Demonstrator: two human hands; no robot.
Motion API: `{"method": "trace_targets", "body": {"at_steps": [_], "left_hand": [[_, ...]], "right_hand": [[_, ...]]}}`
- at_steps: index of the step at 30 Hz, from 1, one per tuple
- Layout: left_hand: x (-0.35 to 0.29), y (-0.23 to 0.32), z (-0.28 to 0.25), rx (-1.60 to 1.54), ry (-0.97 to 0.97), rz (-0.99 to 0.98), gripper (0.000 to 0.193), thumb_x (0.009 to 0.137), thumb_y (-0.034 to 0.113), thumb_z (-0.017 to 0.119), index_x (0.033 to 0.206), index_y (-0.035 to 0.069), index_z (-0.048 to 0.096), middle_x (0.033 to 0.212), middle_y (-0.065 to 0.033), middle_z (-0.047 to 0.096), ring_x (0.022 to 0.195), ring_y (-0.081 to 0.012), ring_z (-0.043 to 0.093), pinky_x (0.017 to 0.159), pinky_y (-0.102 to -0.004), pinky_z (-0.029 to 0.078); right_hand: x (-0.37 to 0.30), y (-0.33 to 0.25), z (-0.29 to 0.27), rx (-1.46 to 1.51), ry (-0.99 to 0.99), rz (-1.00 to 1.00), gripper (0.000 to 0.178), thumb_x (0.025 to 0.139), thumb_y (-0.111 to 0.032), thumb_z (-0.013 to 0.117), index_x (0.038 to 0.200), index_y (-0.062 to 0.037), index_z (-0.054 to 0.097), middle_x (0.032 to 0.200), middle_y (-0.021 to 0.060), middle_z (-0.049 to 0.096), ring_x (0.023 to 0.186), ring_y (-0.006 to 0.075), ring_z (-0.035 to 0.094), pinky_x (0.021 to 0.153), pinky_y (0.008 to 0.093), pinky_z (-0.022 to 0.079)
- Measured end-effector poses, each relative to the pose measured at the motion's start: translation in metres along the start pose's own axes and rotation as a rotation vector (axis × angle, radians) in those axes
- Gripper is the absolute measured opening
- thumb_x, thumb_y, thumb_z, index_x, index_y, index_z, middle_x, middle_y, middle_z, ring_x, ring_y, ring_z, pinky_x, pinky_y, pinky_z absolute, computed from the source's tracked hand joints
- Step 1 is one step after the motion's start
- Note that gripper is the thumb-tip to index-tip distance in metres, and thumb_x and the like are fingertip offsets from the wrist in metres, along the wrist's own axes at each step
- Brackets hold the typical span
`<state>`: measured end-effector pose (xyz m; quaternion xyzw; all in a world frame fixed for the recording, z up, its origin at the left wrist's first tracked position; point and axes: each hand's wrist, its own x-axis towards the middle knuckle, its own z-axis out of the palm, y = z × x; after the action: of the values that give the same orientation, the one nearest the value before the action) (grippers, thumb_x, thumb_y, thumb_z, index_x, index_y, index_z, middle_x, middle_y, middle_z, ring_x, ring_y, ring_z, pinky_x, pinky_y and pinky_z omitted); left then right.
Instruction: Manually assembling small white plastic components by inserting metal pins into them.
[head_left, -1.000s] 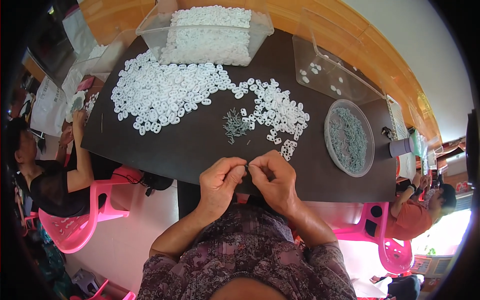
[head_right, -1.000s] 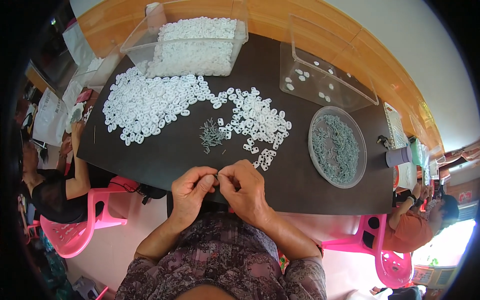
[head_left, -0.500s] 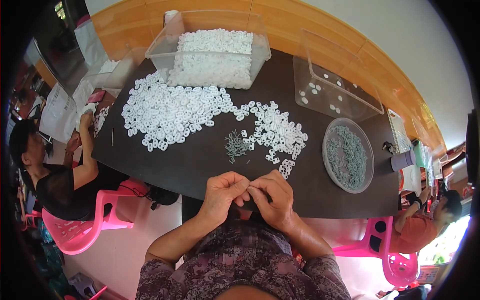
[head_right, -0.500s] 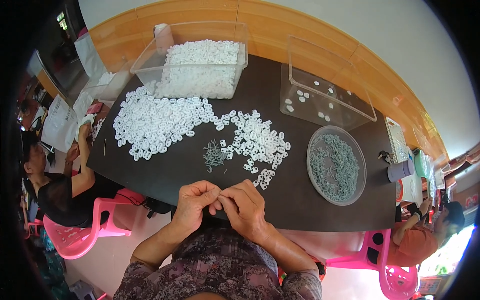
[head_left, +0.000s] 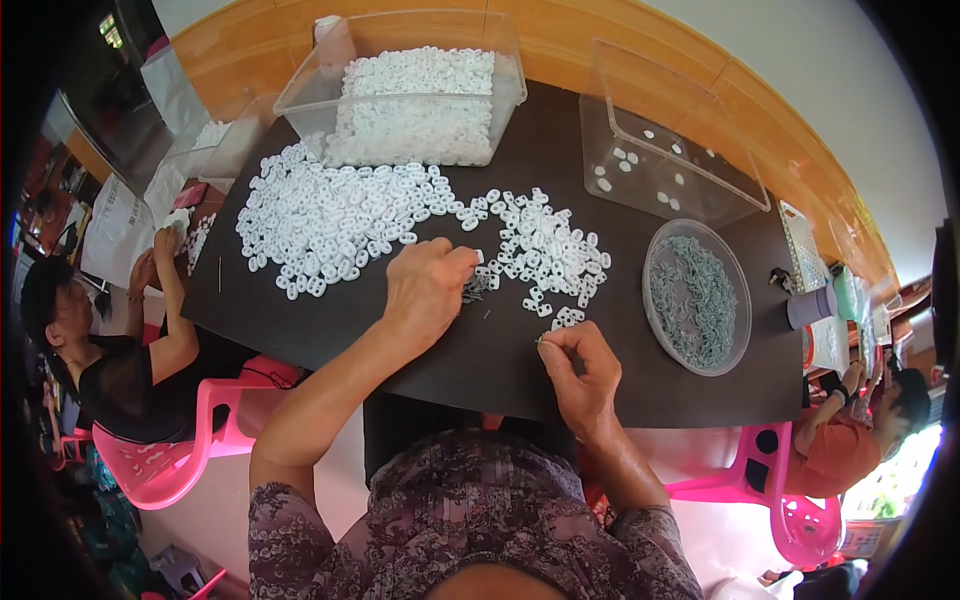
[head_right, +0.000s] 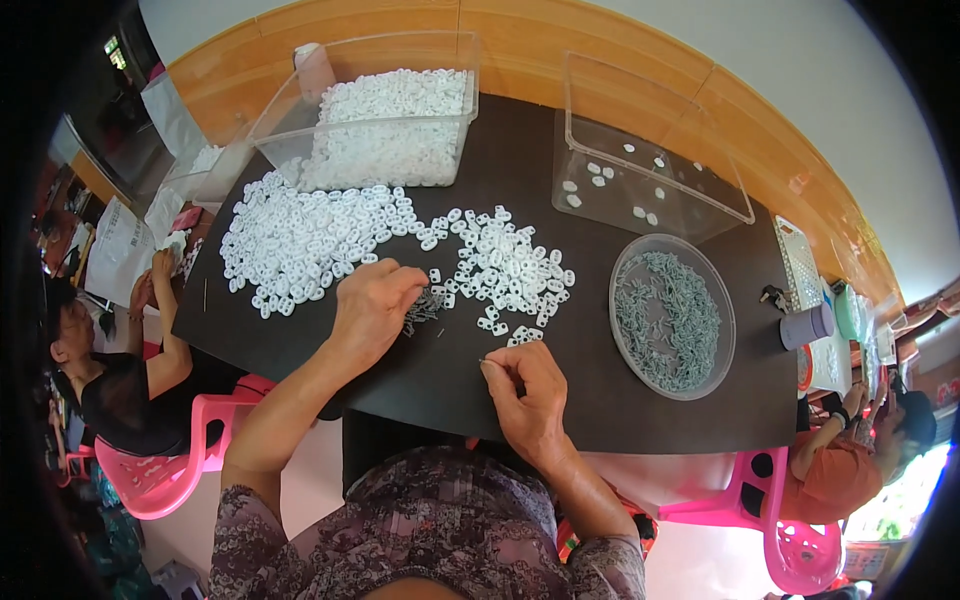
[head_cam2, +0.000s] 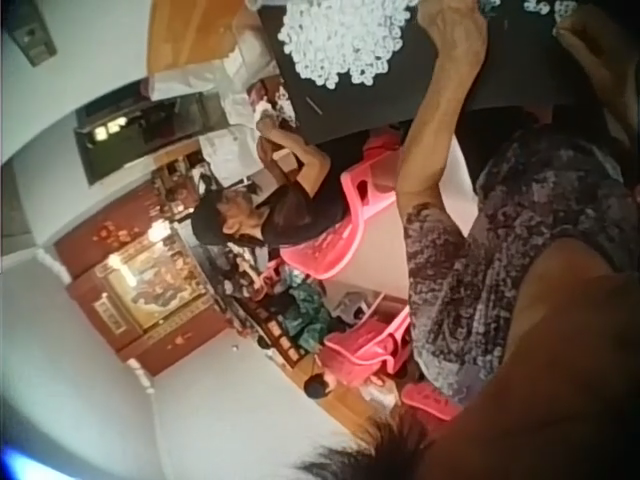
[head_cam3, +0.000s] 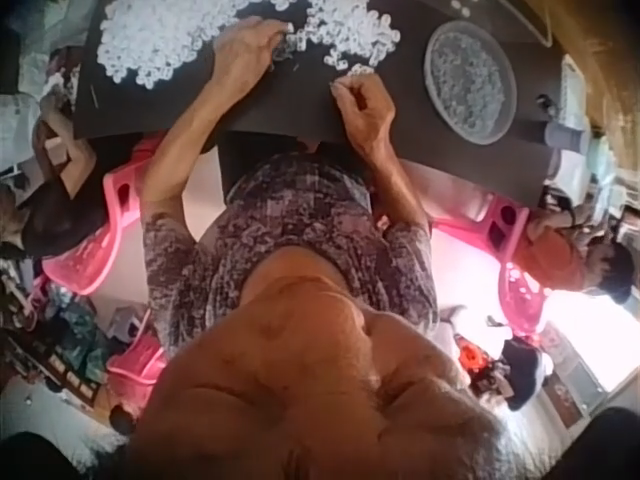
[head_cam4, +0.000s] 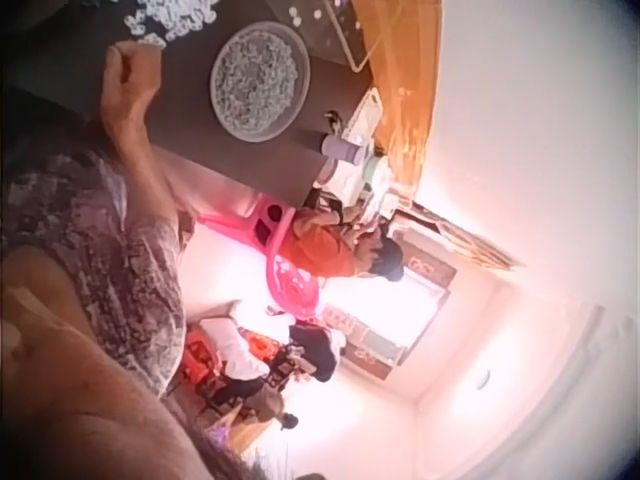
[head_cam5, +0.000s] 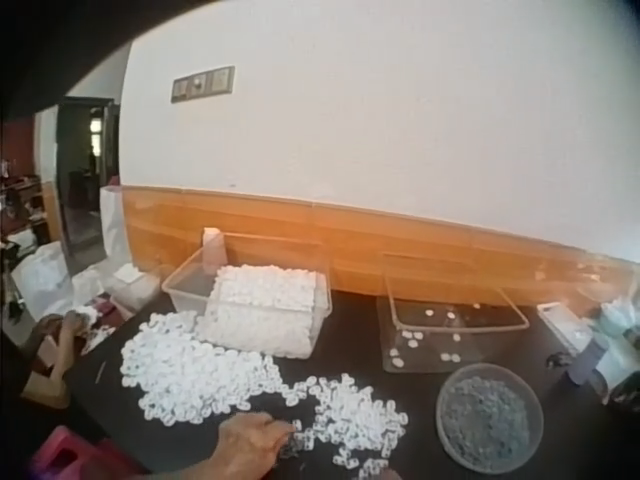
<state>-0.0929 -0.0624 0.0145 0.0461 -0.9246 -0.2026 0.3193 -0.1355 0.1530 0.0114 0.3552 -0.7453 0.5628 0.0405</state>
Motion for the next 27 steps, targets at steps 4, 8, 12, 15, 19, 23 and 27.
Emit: {"method": "trace_targets", "body": {"at_steps": [4, 8, 12, 15, 19, 23, 27], "left_hand": [[0.016, -0.017, 0.018, 0.109, -0.008, -0.009, 0.006, 0.074, 0.010, 0.068, 0.078, 0.008, 0.064, 0.068, -0.0094, 0.055, 0.067, -0.0298, 0.058, 0.059, -0.0417, 0.045], [0.031, -0.024, 0.024, 0.127, -0.124, -0.063, 0.010, 0.073, 0.015, 0.070, 0.073, 0.006, 0.065, 0.068, -0.0116, 0.058, 0.067, -0.0312, 0.060, 0.059, -0.0431, 0.045], [0.044, -0.014, 0.028, 0.243, -0.315, -0.026, 0.014, 0.070, 0.016, 0.069, 0.068, 0.002, 0.066, 0.068, -0.0167, 0.062, 0.068, -0.0325, 0.063, 0.060, -0.0428, 0.047], [0.052, -0.014, 0.028, 0.252, -0.400, -0.022, 0.011, 0.069, 0.011, 0.066, 0.068, 0.001, 0.067, 0.069, -0.0189, 0.064, 0.070, -0.0322, 0.065, 0.061, -0.0424, 0.049], [0.063, -0.014, 0.030, 0.262, -0.447, 0.001, 0.009, 0.068, 0.007, 0.061, 0.068, 0.000, 0.066, 0.070, -0.0192, 0.065, 0.071, -0.0328, 0.066, 0.062, -0.0434, 0.050], [0.065, -0.010, 0.033, 0.260, -0.445, -0.030, 0.009, 0.068, 0.005, 0.058, 0.069, 0.001, 0.066, 0.071, -0.0191, 0.065, 0.071, -0.0333, 0.066, 0.062, -0.0438, 0.050], [0.062, -0.002, 0.035, 0.259, -0.477, 0.061, 0.009, 0.068, 0.005, 0.059, 0.069, 0.001, 0.066, 0.071, -0.0188, 0.066, 0.071, -0.0330, 0.066, 0.061, -0.0438, 0.050]], "right_hand": [[0.001, -0.001, 0.000, 0.000, -0.004, -0.024, 0.008, 0.077, 0.003, 0.067, 0.080, -0.0014, 0.061, 0.067, 0.0057, 0.053, 0.059, 0.0165, 0.049, 0.053, 0.0283, 0.040], [-0.001, 0.002, 0.001, 0.004, -0.007, -0.021, 0.008, 0.077, 0.003, 0.067, 0.080, -0.0012, 0.061, 0.067, 0.0062, 0.054, 0.060, 0.0170, 0.050, 0.053, 0.0285, 0.040], [0.000, 0.000, 0.001, 0.005, -0.017, -0.027, 0.009, 0.076, 0.003, 0.067, 0.081, -0.0013, 0.061, 0.068, 0.0065, 0.054, 0.059, 0.0174, 0.049, 0.053, 0.0288, 0.040], [0.000, -0.001, 0.002, 0.008, -0.024, -0.033, 0.009, 0.076, 0.003, 0.067, 0.081, -0.0011, 0.061, 0.068, 0.0064, 0.054, 0.059, 0.0173, 0.049, 0.053, 0.0288, 0.040], [0.001, -0.003, 0.003, 0.003, -0.024, -0.042, 0.009, 0.076, 0.004, 0.067, 0.081, -0.0008, 0.061, 0.068, 0.0061, 0.054, 0.059, 0.0170, 0.049, 0.053, 0.0288, 0.040], [0.000, -0.004, 0.005, 0.010, -0.016, -0.055, 0.009, 0.076, 0.004, 0.067, 0.081, -0.0007, 0.061, 0.068, 0.0062, 0.054, 0.059, 0.0169, 0.049, 0.053, 0.0286, 0.040], [0.000, -0.004, 0.003, -0.009, -0.009, -0.043, 0.008, 0.076, 0.004, 0.067, 0.081, -0.0006, 0.061, 0.068, 0.0061, 0.055, 0.059, 0.0167, 0.049, 0.053, 0.0283, 0.040]]}}
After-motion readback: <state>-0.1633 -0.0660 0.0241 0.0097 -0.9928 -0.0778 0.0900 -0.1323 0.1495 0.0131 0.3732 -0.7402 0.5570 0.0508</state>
